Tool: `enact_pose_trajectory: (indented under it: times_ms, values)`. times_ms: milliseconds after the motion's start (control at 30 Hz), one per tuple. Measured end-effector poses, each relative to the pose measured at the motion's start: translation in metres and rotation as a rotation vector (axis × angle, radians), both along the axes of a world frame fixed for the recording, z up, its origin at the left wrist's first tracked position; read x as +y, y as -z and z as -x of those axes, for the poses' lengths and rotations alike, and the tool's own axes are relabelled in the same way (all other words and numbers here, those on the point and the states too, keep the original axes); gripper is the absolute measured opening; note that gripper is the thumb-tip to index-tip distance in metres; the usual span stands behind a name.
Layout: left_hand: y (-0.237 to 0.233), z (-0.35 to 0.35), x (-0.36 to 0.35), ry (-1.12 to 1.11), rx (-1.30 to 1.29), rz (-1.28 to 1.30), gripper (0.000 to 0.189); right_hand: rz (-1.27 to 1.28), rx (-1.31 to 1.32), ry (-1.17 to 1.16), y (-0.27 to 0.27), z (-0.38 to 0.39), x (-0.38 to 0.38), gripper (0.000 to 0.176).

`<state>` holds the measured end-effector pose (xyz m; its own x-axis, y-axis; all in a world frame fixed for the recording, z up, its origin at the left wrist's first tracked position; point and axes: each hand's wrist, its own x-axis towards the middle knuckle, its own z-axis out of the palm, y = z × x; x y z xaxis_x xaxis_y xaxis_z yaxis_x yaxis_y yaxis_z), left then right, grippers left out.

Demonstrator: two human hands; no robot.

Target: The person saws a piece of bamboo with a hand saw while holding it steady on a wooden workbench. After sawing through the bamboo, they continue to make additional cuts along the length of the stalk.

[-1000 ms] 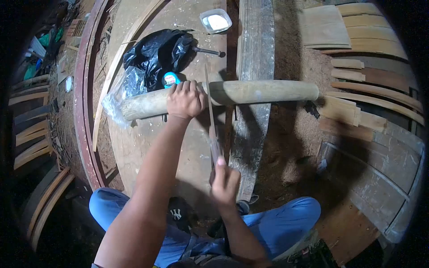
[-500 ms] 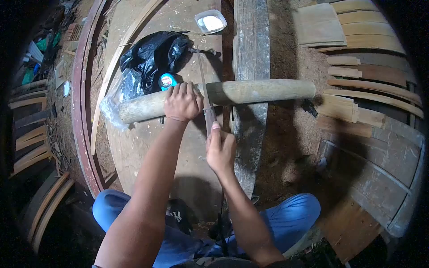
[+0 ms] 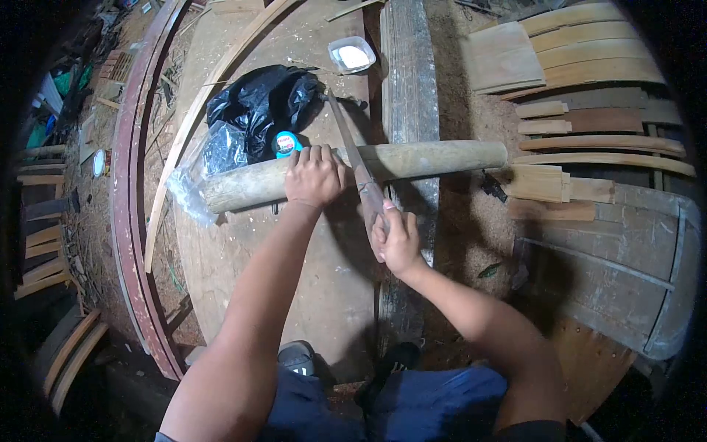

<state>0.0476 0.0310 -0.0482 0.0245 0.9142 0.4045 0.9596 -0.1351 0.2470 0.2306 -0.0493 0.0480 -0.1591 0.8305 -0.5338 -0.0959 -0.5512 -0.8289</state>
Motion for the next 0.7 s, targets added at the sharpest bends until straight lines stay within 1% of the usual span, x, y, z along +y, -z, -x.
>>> enact_pose_trajectory:
  times_ms: [100, 167, 200, 233, 267, 333, 367, 433, 467, 533, 567, 600, 667, 700]
  values:
    - [0.002, 0.001, -0.005, 0.024, -0.041, 0.03, 0.028, -0.055, 0.011, -0.029, 0.009, -0.006, -0.005, 0.066]
    - [0.004, 0.003, -0.009, 0.043, -0.045, -0.012, 0.029, -0.097, 0.013, -0.05, 0.016, -0.011, -0.012, 0.066]
    - [0.002, 0.004, -0.012, 0.063, -0.051, -0.051, 0.031, -0.101, 0.016, -0.049, 0.021, -0.013, -0.018, 0.066]
    - [-0.001, 0.006, -0.016, 0.084, -0.074, 0.016, 0.037, -0.109, 0.056, -0.02, 0.026, -0.012, -0.022, 0.065]
    - [-0.005, 0.008, -0.02, 0.083, -0.064, 0.007, 0.037, -0.12, 0.099, 0.01, 0.031, -0.011, -0.025, 0.065]
    - [-0.014, 0.01, -0.028, 0.134, -0.062, 0.026, 0.047, -0.16, 0.077, 0.038, 0.037, -0.007, -0.038, 0.064]
    - [-0.017, 0.014, -0.03, 0.131, -0.053, 0.014, 0.047, -0.146, 0.111, 0.07, 0.046, -0.008, -0.045, 0.064]
    - [-0.02, 0.019, -0.037, 0.192, -0.042, 0.002, 0.062, -0.159, 0.101, 0.072, 0.05, -0.009, -0.047, 0.064]
    - [-0.022, 0.02, -0.038, 0.186, -0.043, -0.003, 0.062, -0.167, 0.083, 0.065, 0.049, -0.013, -0.047, 0.064]
    - [-0.033, 0.029, -0.031, 0.233, -0.036, 0.273, 0.072, -0.159, 0.06, 0.038, 0.043, -0.018, -0.043, 0.065]
    - [-0.039, 0.032, -0.027, 0.185, 0.029, 0.387, 0.084, -0.179, 0.026, 0.032, 0.044, -0.02, -0.042, 0.065]
    - [-0.049, 0.035, -0.022, 0.171, 0.04, 0.38, 0.084, -0.2, -0.005, 0.024, 0.045, -0.02, -0.042, 0.065]
    - [-0.071, 0.041, -0.014, 0.164, 0.048, 0.817, 0.09, -0.213, 0.004, 0.025, 0.045, -0.023, -0.047, 0.064]
    - [-0.066, 0.041, -0.014, 0.14, 0.093, 0.84, 0.093, -0.177, 0.035, 0.045, 0.04, -0.023, -0.051, 0.064]
